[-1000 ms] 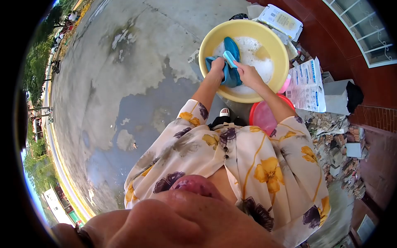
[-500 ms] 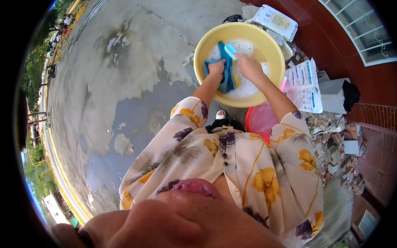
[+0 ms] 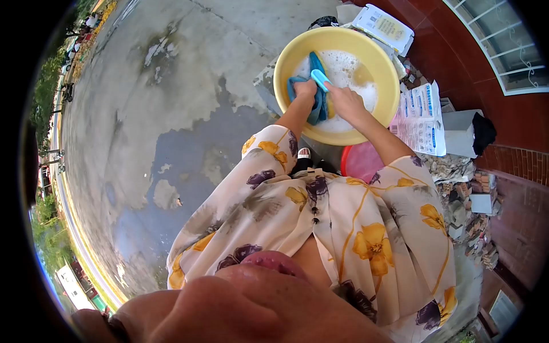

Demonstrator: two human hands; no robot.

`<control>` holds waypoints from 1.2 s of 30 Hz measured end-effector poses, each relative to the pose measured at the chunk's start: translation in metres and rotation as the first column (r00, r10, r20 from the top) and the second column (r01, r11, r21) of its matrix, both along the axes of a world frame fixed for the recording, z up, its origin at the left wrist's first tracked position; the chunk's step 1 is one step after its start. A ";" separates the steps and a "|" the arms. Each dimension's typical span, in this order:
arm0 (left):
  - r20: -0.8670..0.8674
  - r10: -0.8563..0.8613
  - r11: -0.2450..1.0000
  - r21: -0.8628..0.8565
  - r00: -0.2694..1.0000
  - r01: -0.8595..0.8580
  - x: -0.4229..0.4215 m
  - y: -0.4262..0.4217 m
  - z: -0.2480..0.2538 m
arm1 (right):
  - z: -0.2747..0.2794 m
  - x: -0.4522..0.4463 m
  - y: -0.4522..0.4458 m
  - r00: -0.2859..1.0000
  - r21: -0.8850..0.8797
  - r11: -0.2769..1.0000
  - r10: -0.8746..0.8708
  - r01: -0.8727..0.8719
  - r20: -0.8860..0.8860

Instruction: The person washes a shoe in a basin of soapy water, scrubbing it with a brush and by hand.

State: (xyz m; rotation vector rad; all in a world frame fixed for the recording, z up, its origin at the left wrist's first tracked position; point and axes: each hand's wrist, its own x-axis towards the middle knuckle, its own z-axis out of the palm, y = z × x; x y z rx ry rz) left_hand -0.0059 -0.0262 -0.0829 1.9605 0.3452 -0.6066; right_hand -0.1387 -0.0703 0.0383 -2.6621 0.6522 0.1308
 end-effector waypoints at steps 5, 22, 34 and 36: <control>0.020 -0.021 1.000 0.002 1.000 0.021 -0.008 0.005 0.030 | 0.001 0.016 -0.007 0.999 -0.016 0.999 -0.035 0.035 -0.037; 0.055 -0.132 0.991 0.013 0.990 0.132 -0.012 0.010 0.048 | -0.014 0.062 -0.055 0.994 -0.167 0.985 0.062 -0.046 0.092; -0.035 -0.165 0.985 0.049 0.986 0.167 -0.005 0.004 0.027 | -0.015 0.072 -0.064 0.996 -0.171 0.984 0.067 -0.056 0.062; -0.035 -0.185 0.980 0.071 0.982 0.187 -0.004 0.003 0.019 | -0.010 0.059 -0.062 0.996 -0.133 0.989 0.074 -0.067 0.044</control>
